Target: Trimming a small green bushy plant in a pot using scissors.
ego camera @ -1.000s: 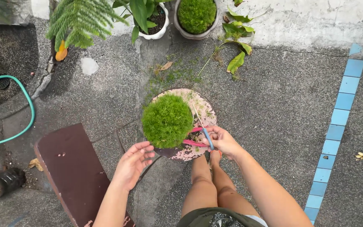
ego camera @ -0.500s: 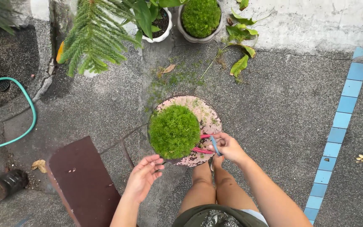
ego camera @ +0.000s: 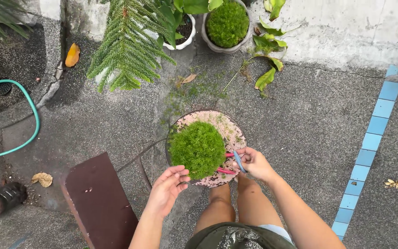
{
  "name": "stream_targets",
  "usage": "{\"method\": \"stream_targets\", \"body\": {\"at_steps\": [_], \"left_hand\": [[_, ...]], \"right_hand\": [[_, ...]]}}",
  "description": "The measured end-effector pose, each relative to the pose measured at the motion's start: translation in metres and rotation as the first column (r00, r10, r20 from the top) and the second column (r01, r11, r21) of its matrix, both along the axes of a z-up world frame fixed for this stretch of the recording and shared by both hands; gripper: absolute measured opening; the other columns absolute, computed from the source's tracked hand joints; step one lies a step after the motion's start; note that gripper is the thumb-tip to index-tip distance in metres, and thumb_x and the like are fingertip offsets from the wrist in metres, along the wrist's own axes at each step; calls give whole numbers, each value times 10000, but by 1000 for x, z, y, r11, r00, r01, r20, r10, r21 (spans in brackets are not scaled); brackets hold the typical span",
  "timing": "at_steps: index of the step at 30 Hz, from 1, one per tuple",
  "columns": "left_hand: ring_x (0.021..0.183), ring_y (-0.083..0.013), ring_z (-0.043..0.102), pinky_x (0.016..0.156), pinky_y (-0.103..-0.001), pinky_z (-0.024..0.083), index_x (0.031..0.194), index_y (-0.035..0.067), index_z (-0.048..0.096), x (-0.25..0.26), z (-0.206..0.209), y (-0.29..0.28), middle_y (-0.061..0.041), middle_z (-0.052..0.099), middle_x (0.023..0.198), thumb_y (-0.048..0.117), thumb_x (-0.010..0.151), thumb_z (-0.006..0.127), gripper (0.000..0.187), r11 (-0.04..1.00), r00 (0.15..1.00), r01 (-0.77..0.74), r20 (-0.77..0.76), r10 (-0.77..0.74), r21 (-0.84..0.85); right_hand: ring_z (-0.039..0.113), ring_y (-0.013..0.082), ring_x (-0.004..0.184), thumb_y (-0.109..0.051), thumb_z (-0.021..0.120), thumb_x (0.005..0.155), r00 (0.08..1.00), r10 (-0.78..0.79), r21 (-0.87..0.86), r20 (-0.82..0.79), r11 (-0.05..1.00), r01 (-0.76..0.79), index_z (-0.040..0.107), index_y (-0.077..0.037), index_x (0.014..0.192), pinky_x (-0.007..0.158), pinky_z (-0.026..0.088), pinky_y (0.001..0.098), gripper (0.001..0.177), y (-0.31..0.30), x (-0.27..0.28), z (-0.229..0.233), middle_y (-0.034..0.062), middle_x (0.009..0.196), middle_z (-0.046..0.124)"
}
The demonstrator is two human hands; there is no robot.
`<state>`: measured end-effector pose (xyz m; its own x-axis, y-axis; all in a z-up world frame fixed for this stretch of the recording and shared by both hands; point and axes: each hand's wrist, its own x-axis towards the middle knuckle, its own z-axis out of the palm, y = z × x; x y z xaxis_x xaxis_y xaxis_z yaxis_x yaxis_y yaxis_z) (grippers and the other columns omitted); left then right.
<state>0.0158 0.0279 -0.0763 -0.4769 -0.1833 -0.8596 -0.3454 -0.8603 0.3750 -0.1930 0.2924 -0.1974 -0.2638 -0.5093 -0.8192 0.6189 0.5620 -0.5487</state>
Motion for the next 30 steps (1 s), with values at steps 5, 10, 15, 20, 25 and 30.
{"method": "stream_targets", "body": {"at_steps": [5, 10, 15, 20, 25, 30], "left_hand": [[975, -191, 669, 831, -350, 548, 1223, 20, 652, -38, 2, 11, -103, 714, 1134, 82, 1000, 518, 267, 985, 997, 72, -14, -75, -158], [895, -136, 682, 791, -280, 560, 1139, 58, 715, -78, 25, 20, -48, 745, 1075, 66, 992, 578, 201, 616, 952, 298, 175, -252, -729], [969, -194, 702, 835, -312, 560, 1098, 66, 721, -97, 42, 25, -74, 734, 1091, 45, 962, 610, 177, 265, 928, 350, 292, -233, -899], [1056, -288, 676, 902, -382, 544, 1098, 62, 699, -110, 38, 32, -107, 716, 1131, 24, 926, 629, 190, 64, 921, 343, 322, -220, -937], [1086, -317, 634, 958, -427, 505, 1105, 60, 702, -111, 29, 37, -112, 702, 1149, 46, 900, 657, 209, 21, 900, 417, 409, -152, -909], [1087, -316, 619, 966, -436, 491, 1114, 73, 710, -104, 21, 41, -95, 700, 1163, 73, 896, 664, 222, -1, 881, 462, 459, -112, -887]], "right_hand": [[544, 47, 647, -166, 794, 862, 994, -18, 53, 108, 999, 12, 641, -56, 1221, 600, 446, 200, 405, -8, -28, 35, -43, 776, 647], [570, 116, 673, -139, 851, 781, 979, 201, -5, 42, 980, -201, 675, -58, 1213, 617, 449, 292, 474, -9, -37, 4, 29, 758, 626], [615, 127, 770, -159, 847, 788, 978, 198, -14, 68, 980, -197, 652, -52, 1199, 705, 483, 290, 467, -13, -62, -5, 22, 839, 677], [622, 48, 846, -186, 795, 792, 926, 321, -63, 198, 947, -314, 616, -117, 1213, 711, 486, 258, 462, -37, -93, 10, -68, 882, 660], [580, 146, 774, -204, 858, 781, 894, 446, -115, 37, 891, -440, 663, -63, 1222, 693, 481, 331, 503, -42, -86, -5, 45, 857, 626], [599, 154, 866, -243, 843, 794, 874, 486, -60, 22, 873, -484, 624, -75, 1258, 789, 491, 335, 541, -32, -101, 7, 53, 926, 641]]}}
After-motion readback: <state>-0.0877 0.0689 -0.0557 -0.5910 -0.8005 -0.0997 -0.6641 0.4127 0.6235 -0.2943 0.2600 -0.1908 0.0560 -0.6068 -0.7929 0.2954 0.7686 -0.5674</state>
